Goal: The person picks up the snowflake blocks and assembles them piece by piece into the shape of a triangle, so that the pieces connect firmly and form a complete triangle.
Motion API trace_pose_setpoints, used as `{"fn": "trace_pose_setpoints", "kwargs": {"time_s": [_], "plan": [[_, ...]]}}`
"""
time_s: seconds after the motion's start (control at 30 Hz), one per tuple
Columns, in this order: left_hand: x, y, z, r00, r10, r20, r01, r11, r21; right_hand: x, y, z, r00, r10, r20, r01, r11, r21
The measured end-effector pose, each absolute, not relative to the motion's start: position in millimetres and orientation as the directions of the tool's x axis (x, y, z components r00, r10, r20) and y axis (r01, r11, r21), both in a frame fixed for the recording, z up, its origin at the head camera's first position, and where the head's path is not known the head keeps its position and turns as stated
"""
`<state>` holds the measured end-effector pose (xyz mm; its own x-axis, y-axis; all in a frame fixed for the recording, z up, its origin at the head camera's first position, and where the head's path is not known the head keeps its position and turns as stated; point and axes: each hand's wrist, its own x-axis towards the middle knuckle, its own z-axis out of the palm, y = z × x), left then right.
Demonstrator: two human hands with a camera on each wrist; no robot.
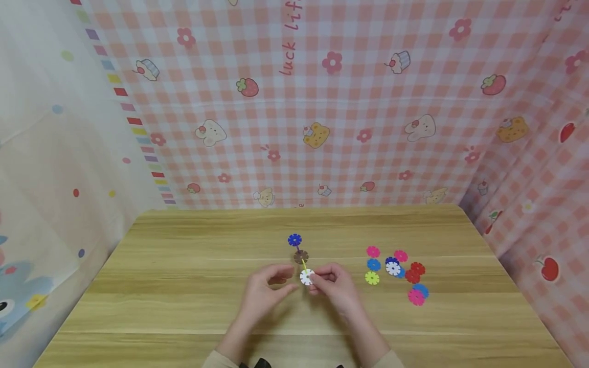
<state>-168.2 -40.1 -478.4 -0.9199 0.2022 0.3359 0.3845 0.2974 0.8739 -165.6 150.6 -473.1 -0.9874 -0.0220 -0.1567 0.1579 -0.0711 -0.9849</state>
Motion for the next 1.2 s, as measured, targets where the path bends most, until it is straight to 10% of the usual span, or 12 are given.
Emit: {"fn": "trace_pose_setpoints", "kwargs": {"time_s": [0.77, 1.2], "plan": [[-164.5, -31.0, -480.5, -0.931, 0.128, 0.342, 0.365, 0.323, 0.873, -163.0, 138.3, -470.2, -0.986, -0.082, -0.144, 0.149, -0.048, -0.988], [-167.4, -36.2, -476.6, -0.956, 0.079, 0.282, 0.292, 0.273, 0.917, -170.1, 217.9, -479.2, -0.998, -0.018, 0.056, -0.059, 0.421, -0.905]]}}
